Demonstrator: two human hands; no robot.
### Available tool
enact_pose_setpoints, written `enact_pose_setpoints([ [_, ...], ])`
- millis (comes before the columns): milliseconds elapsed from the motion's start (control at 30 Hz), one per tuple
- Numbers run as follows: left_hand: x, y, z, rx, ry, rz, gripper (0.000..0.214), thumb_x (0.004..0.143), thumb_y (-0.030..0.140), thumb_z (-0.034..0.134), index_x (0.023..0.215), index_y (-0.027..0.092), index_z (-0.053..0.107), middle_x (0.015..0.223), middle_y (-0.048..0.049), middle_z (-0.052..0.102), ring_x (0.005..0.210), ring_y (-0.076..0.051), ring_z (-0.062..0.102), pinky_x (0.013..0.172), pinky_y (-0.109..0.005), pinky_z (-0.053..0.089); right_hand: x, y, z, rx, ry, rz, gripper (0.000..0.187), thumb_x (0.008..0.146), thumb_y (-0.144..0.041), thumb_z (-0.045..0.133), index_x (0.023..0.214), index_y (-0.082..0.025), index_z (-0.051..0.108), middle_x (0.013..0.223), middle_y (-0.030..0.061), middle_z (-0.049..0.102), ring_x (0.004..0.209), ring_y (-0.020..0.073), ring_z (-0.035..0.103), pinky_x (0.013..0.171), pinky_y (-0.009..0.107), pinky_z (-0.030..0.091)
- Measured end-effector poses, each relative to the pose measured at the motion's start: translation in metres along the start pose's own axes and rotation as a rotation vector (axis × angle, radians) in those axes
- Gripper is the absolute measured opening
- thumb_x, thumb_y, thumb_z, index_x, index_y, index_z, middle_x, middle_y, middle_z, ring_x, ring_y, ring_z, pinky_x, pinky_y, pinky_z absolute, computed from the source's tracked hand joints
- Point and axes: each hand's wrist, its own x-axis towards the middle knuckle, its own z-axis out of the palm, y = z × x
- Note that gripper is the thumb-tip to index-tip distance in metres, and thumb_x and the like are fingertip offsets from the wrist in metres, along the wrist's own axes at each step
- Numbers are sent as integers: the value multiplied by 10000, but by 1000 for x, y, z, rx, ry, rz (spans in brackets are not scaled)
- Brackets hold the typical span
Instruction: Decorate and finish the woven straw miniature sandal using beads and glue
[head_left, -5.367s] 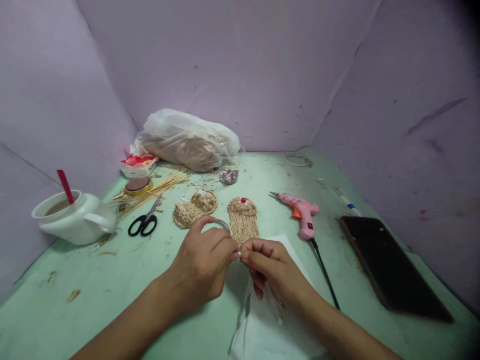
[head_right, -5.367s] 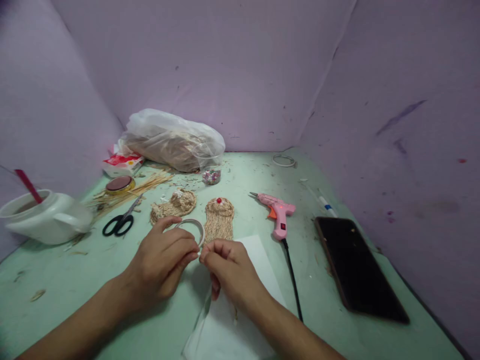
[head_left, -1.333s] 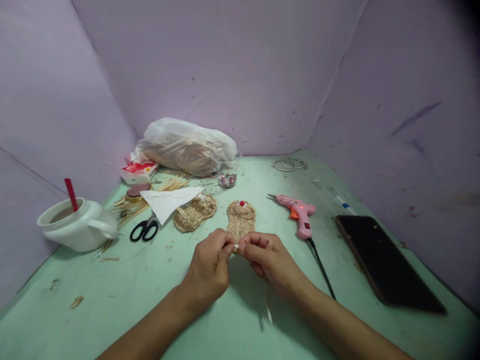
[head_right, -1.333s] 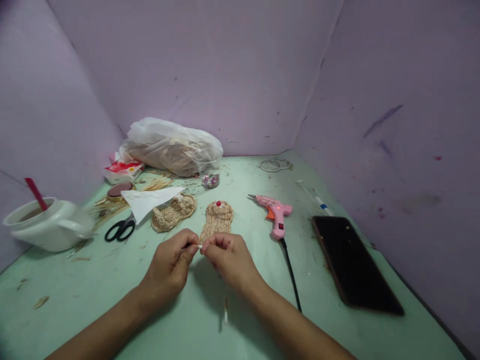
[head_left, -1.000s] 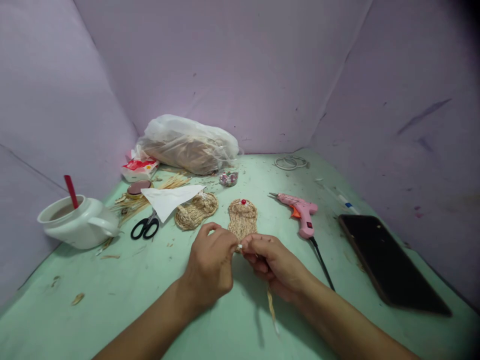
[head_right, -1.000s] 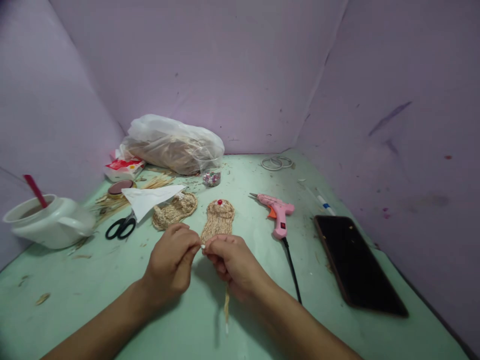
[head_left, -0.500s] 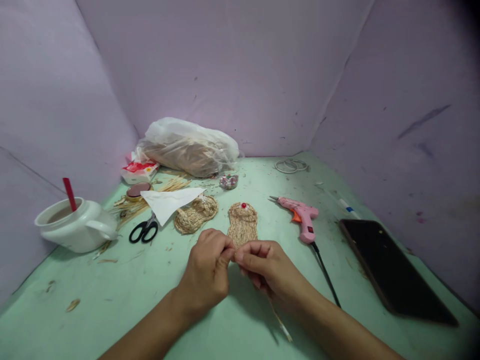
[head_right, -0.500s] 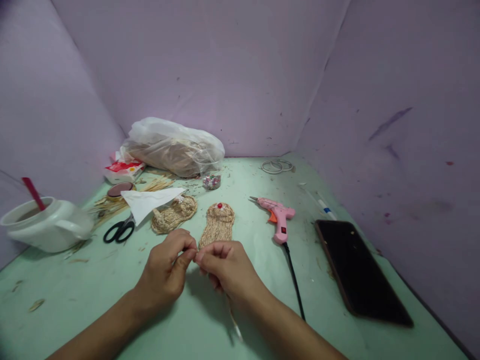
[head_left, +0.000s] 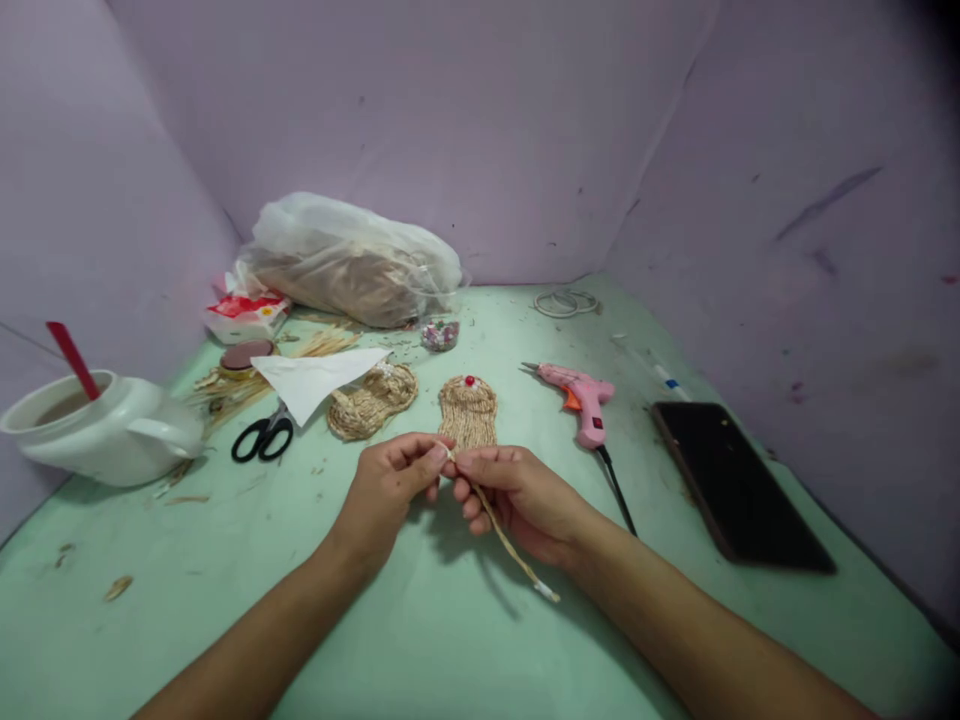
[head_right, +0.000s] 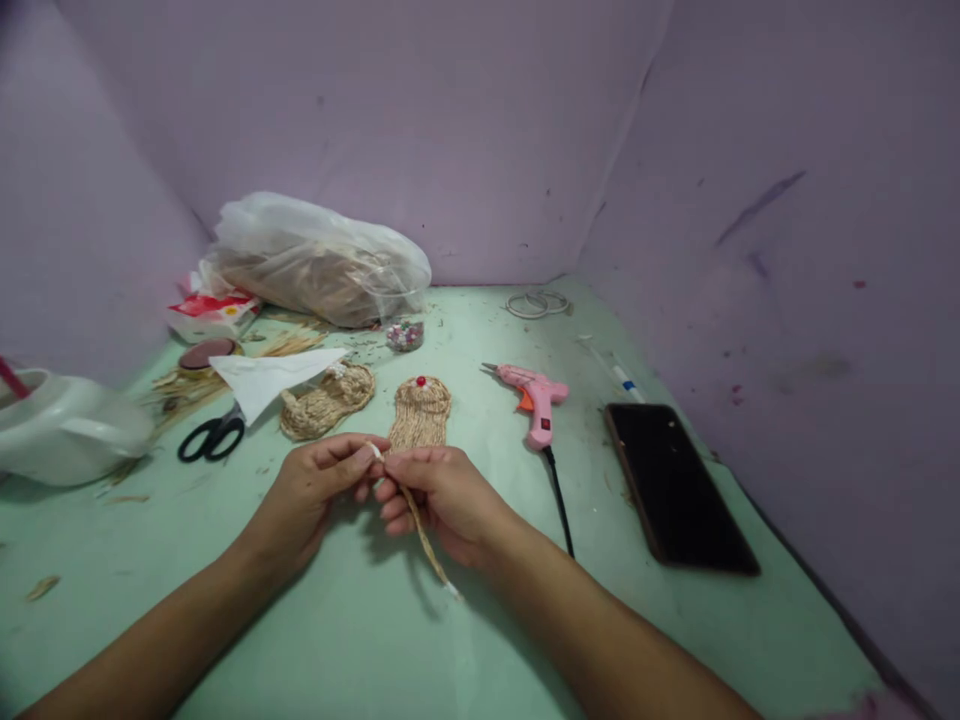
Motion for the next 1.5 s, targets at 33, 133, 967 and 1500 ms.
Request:
enact_pose_setpoints([
  [33, 0, -1, 1, -8, -15, -6, 164, 714, 285, 643, 790, 141, 652, 596, 19, 571, 508, -72, 431, 509, -203, 339, 0, 1, 0, -18, -17, 4, 191, 805, -124, 515, 682, -73, 652, 546, 9, 595, 407, 51, 542, 407, 143, 478],
  [133, -1, 0, 1, 9, 39, 44, 118, 680, 257, 670, 710, 144, 659, 551, 27, 561, 500, -75, 426, 490, -198, 330, -1, 2, 1, -63, -51, 21, 201, 833, -177, 507, 745, -71, 653, 586, 25, 613, 452, 67, 574, 464, 171, 506],
  [967, 13, 17, -20, -198, 420, 97, 87, 547, 170, 624, 512, 133, 553, 414, 67, 478, 346, -29, 335, 454, -211, 370, -24, 1, 9, -863, -299, -412, 167, 772, -224, 552, 620, -162, 582, 564, -21, 510, 520, 91, 448, 502, 210, 348],
  [1500, 9, 28, -37, 157, 147, 61, 63, 603, 151, 629, 659, 137, 653, 542, -10, 610, 460, -104, 494, 474, -225, 372, -10, -41, -30, -1029, 305, -474, 145, 701, -314, 619, 685, -182, 675, 620, 24, 640, 574, 157, 548, 541, 276, 405],
])
